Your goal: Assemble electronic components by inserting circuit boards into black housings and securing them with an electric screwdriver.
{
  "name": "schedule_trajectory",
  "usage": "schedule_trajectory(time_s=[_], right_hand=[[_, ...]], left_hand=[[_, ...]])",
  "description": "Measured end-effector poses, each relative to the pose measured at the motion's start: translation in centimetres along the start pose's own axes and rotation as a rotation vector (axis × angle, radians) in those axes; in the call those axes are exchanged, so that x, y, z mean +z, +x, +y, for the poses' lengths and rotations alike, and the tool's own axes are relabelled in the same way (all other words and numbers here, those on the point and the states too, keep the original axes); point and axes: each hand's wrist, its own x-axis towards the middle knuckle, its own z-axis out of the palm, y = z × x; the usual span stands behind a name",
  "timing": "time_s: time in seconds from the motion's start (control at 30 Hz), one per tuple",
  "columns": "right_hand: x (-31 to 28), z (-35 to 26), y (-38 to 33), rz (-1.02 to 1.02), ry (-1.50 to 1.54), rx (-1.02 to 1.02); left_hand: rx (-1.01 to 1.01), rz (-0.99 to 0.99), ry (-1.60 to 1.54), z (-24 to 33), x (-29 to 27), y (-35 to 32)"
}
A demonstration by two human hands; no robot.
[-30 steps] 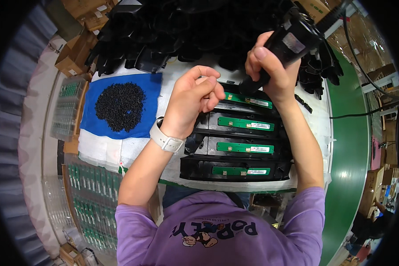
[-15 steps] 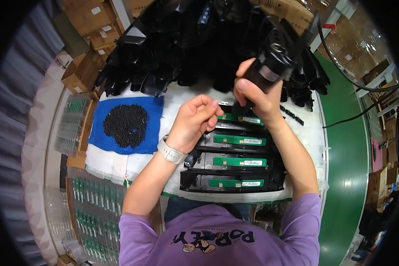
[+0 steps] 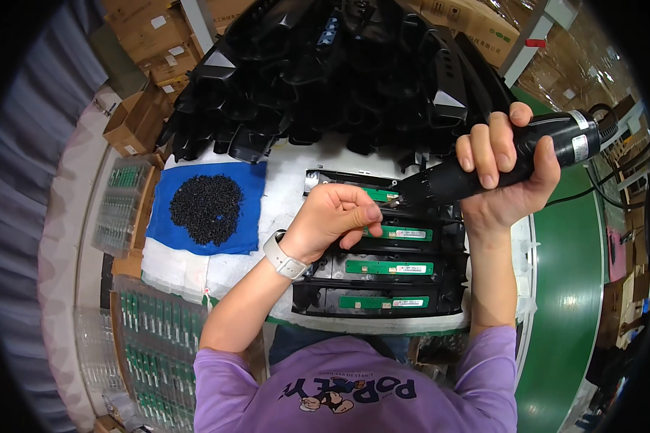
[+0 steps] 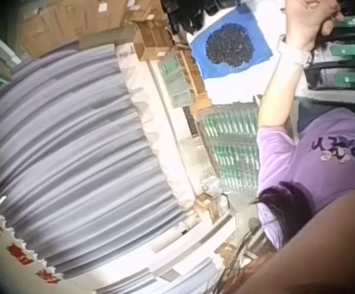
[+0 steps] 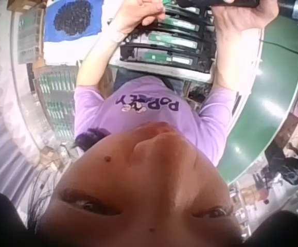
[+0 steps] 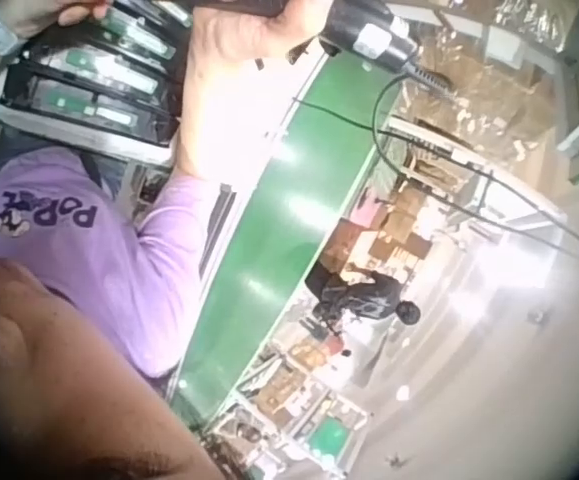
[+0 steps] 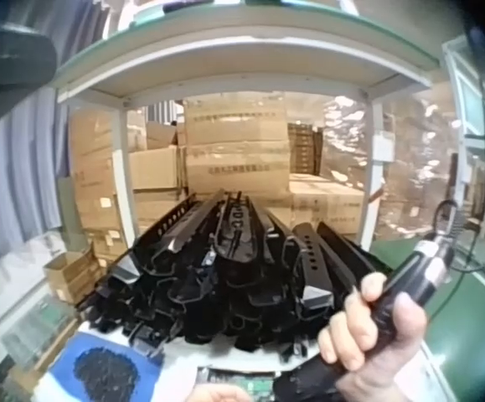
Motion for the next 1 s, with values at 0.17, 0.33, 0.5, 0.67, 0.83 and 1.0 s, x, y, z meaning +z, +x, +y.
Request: schedule_trajectory(time_s=[0.17,0.33,0.5,0.67,0.83,1.0], right_hand=[[0.1,0.2,-0.2,-0.030,-0.015,0.014],[0.4,0.5,-0.5,-0.022,-0.012,0.058],[1.7,0.8,-0.5,0.239,-0.156,0.093],[1.4,0.8,-0.6,0.295,-0.142,0.009],[1.0,0.8,-0.6,0.191,-0.048,0.058],[0.4,0.9,-0.2,0.193,0.025,0.135]], left_hand=[[0.038,0.035,0.025,-0.4,0.0,-0.1],[0.033,0.031,0.089,0.0,0.1,-0.2],[0.075,0.065,0.167,0.0,0.5,-0.2],[0.087,0.107,-0.033,-0.4,0.2,0.0],[0.058,0.053,-0.056,-0.9,-0.3,-0.1],[0.071,0.047,-0.014,-0.4,0.0,-0.1]])
